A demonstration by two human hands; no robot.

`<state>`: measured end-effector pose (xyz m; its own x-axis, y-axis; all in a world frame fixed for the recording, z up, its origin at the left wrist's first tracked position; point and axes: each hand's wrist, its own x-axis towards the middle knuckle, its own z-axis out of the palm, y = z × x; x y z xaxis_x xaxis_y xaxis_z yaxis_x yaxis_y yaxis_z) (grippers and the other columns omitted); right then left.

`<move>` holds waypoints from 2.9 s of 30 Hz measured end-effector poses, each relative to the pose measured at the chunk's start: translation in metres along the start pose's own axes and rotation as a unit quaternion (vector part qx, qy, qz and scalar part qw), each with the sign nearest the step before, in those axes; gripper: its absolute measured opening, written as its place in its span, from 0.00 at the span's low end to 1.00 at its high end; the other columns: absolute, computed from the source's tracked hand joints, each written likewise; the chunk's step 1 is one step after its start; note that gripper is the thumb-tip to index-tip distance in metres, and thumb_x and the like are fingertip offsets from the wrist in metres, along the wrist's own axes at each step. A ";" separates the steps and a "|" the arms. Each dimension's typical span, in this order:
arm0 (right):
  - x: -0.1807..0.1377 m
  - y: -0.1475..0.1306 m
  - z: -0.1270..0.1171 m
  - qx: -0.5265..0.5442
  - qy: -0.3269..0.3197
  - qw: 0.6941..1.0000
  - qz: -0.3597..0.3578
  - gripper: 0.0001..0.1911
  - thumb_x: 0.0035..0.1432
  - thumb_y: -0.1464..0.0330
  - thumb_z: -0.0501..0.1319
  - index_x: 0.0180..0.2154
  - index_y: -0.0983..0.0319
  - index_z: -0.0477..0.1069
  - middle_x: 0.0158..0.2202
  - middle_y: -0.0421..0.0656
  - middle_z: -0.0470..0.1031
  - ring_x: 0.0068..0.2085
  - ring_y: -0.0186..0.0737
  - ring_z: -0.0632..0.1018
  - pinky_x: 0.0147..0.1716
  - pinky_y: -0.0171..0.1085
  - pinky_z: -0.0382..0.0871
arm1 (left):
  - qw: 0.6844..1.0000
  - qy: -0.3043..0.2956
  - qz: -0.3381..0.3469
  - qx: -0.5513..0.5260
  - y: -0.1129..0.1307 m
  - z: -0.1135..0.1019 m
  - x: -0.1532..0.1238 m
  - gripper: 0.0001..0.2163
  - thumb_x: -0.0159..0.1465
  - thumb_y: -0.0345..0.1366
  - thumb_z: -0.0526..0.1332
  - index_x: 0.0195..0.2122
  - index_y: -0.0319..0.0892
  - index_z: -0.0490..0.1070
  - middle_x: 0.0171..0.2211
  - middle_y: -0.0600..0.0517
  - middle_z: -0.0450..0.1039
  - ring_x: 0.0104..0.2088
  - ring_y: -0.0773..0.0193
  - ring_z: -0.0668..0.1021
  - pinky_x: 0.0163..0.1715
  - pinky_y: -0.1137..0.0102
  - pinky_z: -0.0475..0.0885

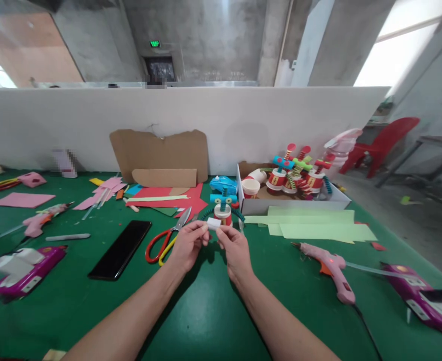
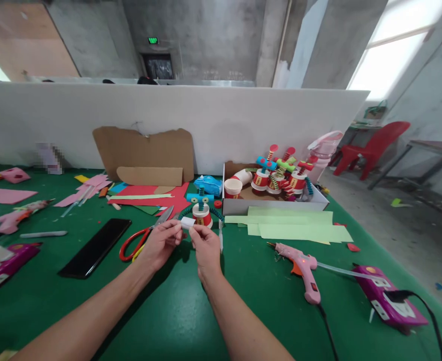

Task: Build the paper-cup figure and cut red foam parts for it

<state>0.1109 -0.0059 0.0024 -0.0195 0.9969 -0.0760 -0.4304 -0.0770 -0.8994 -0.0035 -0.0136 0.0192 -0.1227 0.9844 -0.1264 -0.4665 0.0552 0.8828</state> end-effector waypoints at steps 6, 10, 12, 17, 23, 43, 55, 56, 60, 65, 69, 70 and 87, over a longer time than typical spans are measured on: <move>0.001 0.006 0.000 -0.008 -0.004 1.000 0.003 0.14 0.41 0.60 0.68 0.29 0.63 0.79 0.19 0.37 0.67 0.21 0.29 0.61 0.22 0.33 0.55 | 1.000 0.017 -0.004 0.001 -0.002 -0.002 0.004 0.13 0.40 0.37 0.73 0.22 0.37 0.72 0.14 0.56 0.68 0.15 0.74 0.67 0.17 0.78 0.61; 0.004 0.006 0.000 -0.007 -0.003 1.000 0.004 0.14 0.40 0.61 0.68 0.29 0.63 0.79 0.18 0.36 0.67 0.21 0.29 0.61 0.22 0.33 0.55 | 1.000 0.014 0.001 0.010 -0.002 -0.001 0.004 0.13 0.40 0.36 0.73 0.23 0.37 0.71 0.14 0.56 0.68 0.15 0.74 0.67 0.17 0.77 0.60; 0.005 0.004 0.000 -0.007 -0.003 1.000 -0.008 0.14 0.40 0.61 0.68 0.29 0.63 0.79 0.18 0.36 0.67 0.21 0.30 0.61 0.21 0.33 0.55 | 1.000 0.003 0.011 0.020 -0.002 0.000 0.003 0.12 0.42 0.37 0.72 0.24 0.37 0.71 0.15 0.57 0.68 0.15 0.74 0.67 0.17 0.77 0.60; 0.005 -0.002 0.003 -0.015 -0.018 0.999 -0.048 0.11 0.40 0.62 0.67 0.26 0.62 0.77 0.19 0.36 0.68 0.21 0.30 0.61 0.22 0.33 0.53 | 0.997 -0.004 0.060 0.042 -0.003 -0.001 -0.001 0.12 0.45 0.39 0.70 0.26 0.38 0.72 0.16 0.57 0.68 0.17 0.74 0.67 0.19 0.76 0.61; 0.006 -0.004 0.000 -0.011 -0.010 0.998 -0.054 0.09 0.38 0.63 0.67 0.25 0.62 0.76 0.19 0.37 0.69 0.22 0.30 0.61 0.23 0.33 0.52 | 0.997 -0.023 0.070 0.038 -0.005 0.002 -0.002 0.12 0.44 0.37 0.71 0.26 0.38 0.72 0.16 0.57 0.68 0.17 0.73 0.68 0.19 0.76 0.62; 0.006 -0.007 -0.009 -0.033 -0.018 0.996 -0.077 0.12 0.36 0.63 0.70 0.27 0.60 0.81 0.22 0.38 0.75 0.23 0.31 0.65 0.25 0.34 0.58 | 0.993 -0.052 0.098 0.047 -0.004 0.000 0.002 0.12 0.44 0.38 0.71 0.26 0.37 0.74 0.16 0.56 0.69 0.18 0.73 0.68 0.21 0.76 0.63; 0.012 -0.003 -0.009 0.030 -0.047 0.997 -0.048 0.21 0.34 0.59 0.72 0.33 0.61 0.77 0.25 0.37 0.76 0.20 0.27 0.64 0.22 0.31 0.59 | 0.996 -0.026 0.084 0.031 -0.007 0.000 0.006 0.17 0.41 0.42 0.72 0.29 0.36 0.75 0.16 0.57 0.69 0.17 0.73 0.68 0.20 0.76 0.61; 0.013 -0.003 -0.011 0.037 -0.040 0.997 -0.051 0.20 0.34 0.59 0.72 0.31 0.61 0.77 0.23 0.36 0.74 0.20 0.27 0.64 0.22 0.31 0.59 | 0.996 -0.025 0.084 0.029 -0.008 0.000 0.007 0.18 0.41 0.42 0.72 0.29 0.36 0.75 0.16 0.57 0.69 0.17 0.74 0.68 0.20 0.76 0.61; 0.017 -0.006 -0.018 0.069 0.003 0.997 -0.044 0.17 0.34 0.58 0.72 0.22 0.62 0.71 0.16 0.34 0.67 0.18 0.26 0.62 0.21 0.30 0.58 | 0.997 -0.022 0.068 0.001 -0.009 -0.002 0.010 0.19 0.40 0.42 0.73 0.29 0.36 0.74 0.17 0.57 0.69 0.17 0.74 0.68 0.19 0.76 0.61; 0.018 -0.011 -0.020 0.066 0.012 0.998 -0.005 0.19 0.37 0.56 0.72 0.20 0.62 0.68 0.16 0.33 0.64 0.18 0.26 0.62 0.21 0.31 0.59 | 0.998 -0.017 0.042 -0.037 -0.006 -0.003 0.010 0.20 0.38 0.42 0.75 0.28 0.36 0.73 0.16 0.58 0.69 0.16 0.75 0.67 0.19 0.77 0.63; 0.012 -0.011 -0.015 0.016 -0.018 1.000 -0.019 0.19 0.37 0.56 0.72 0.26 0.61 0.72 0.21 0.35 0.70 0.20 0.27 0.65 0.21 0.30 0.60 | 0.998 -0.027 0.011 -0.053 -0.004 -0.001 0.007 0.19 0.39 0.40 0.75 0.29 0.36 0.74 0.16 0.58 0.68 0.15 0.76 0.66 0.18 0.78 0.63; 0.010 -0.011 -0.013 0.001 -0.037 0.999 -0.030 0.19 0.36 0.58 0.73 0.31 0.61 0.73 0.25 0.36 0.73 0.22 0.28 0.68 0.22 0.30 0.62 | 0.998 -0.031 0.001 -0.059 -0.004 0.000 0.006 0.19 0.39 0.40 0.75 0.29 0.36 0.74 0.16 0.58 0.68 0.16 0.76 0.66 0.19 0.78 0.63; 0.013 -0.009 -0.014 0.030 -0.083 0.994 -0.057 0.20 0.41 0.60 0.72 0.38 0.58 0.74 0.32 0.38 0.77 0.29 0.33 0.75 0.27 0.32 0.67 | 0.992 -0.087 -0.058 -0.064 -0.009 0.008 -0.002 0.17 0.43 0.37 0.74 0.33 0.36 0.77 0.17 0.57 0.68 0.17 0.75 0.67 0.18 0.78 0.62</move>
<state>0.1277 0.0074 0.0037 -0.1152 0.9882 0.1012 -0.4914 0.0319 -0.8703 0.0081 -0.0148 0.0151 0.0857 0.9873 -0.1340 -0.5773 0.1588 0.8009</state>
